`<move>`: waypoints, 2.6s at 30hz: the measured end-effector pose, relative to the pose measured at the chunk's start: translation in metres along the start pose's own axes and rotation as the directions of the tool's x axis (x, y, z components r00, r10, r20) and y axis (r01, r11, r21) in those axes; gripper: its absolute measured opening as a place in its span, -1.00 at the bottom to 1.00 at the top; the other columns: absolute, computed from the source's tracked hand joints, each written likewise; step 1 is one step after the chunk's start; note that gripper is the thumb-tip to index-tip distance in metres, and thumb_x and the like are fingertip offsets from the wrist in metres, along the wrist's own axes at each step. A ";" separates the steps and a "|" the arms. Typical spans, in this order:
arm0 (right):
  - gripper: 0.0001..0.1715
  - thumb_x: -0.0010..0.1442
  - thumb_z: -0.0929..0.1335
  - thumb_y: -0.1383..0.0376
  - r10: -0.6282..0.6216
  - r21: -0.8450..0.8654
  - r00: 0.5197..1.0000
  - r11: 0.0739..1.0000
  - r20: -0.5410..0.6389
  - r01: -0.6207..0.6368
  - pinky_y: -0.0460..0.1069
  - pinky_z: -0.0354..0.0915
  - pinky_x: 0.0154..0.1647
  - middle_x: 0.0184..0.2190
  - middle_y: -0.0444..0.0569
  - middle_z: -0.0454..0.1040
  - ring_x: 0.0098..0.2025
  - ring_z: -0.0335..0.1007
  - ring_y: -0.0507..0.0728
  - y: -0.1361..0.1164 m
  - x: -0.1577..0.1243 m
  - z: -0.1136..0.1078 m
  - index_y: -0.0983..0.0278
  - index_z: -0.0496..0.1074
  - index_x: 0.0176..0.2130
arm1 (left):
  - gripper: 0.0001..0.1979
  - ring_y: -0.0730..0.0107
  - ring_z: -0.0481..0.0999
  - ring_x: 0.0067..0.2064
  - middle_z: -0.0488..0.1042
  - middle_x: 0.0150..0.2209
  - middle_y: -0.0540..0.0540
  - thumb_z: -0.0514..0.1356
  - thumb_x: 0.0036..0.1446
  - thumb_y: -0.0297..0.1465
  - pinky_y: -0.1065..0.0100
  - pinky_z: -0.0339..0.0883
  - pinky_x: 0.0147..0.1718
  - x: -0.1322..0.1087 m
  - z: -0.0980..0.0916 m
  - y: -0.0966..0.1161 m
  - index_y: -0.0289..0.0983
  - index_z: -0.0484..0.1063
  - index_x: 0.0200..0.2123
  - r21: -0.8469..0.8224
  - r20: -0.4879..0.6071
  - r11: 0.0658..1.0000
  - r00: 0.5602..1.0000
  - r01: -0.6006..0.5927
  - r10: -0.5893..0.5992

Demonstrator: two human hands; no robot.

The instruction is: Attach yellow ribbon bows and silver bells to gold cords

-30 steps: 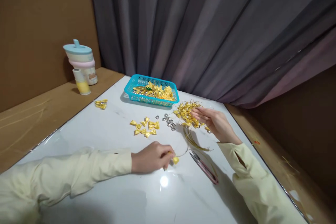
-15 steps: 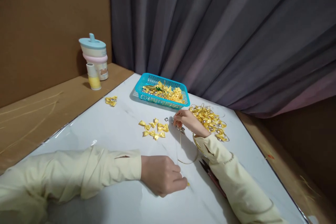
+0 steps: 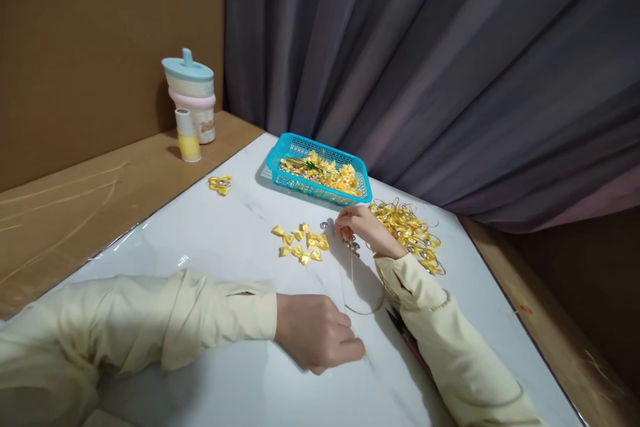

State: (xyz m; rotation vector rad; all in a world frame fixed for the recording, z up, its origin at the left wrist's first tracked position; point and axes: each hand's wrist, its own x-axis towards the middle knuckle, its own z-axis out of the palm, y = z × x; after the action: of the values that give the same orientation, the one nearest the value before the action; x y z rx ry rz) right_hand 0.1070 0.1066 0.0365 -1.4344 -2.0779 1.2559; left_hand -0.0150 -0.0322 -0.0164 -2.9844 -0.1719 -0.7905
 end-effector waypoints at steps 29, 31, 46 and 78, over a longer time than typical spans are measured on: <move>-0.80 0.06 0.25 0.47 -0.188 -0.564 0.972 0.792 0.143 0.236 -0.14 0.12 -0.49 -0.60 -0.06 0.46 -0.54 0.30 0.01 -0.003 -0.007 0.007 0.31 0.37 -0.55 | -0.90 0.42 0.28 -0.54 0.28 -0.62 -0.01 0.12 -0.11 -0.56 0.36 0.04 -0.65 -0.001 0.002 0.000 -0.39 0.34 -0.41 -0.007 0.024 1.000 0.999 0.030 -0.030; -0.77 0.04 0.23 0.51 -0.214 -0.629 0.967 0.734 0.142 0.255 -0.14 0.10 -0.45 -0.55 -0.05 0.47 -0.49 0.32 0.02 -0.001 -0.011 0.010 0.31 0.39 -0.52 | -0.91 0.41 0.29 -0.53 0.28 -0.62 -0.01 0.11 -0.10 -0.56 0.36 0.04 -0.64 0.000 0.001 0.000 -0.38 0.33 -0.42 -0.008 0.041 0.999 0.999 0.037 -0.036; -0.68 0.19 0.20 0.42 -0.218 -0.810 0.911 0.419 0.349 0.411 -0.08 -0.08 -0.51 -0.51 -0.04 0.41 -0.47 0.30 0.06 -0.009 -0.012 0.011 0.20 0.29 -0.06 | -0.91 0.37 0.28 -0.52 0.34 -0.58 -0.05 0.09 -0.06 -0.56 0.33 0.07 -0.65 -0.001 0.003 -0.001 -0.34 0.30 -0.39 -0.048 0.054 0.997 0.997 0.055 -0.053; -0.89 -0.02 0.43 0.26 0.079 0.688 0.829 0.604 -0.554 0.402 -0.10 0.40 -0.35 -0.58 -0.19 0.44 -0.42 0.46 0.01 -0.042 -0.139 -0.069 0.17 0.40 -0.44 | -0.78 0.43 0.45 -0.38 0.47 -0.36 -0.10 -0.10 0.17 -0.62 0.44 0.30 -0.36 0.005 -0.003 -0.012 -0.36 0.17 -0.13 -0.527 0.197 0.630 0.803 0.570 -0.563</move>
State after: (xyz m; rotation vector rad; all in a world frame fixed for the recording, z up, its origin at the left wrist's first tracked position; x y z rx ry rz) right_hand 0.1902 0.0138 0.1382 -0.9533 -1.0013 1.2449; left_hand -0.0137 -0.0204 -0.0107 -3.5245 -1.1355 -1.0148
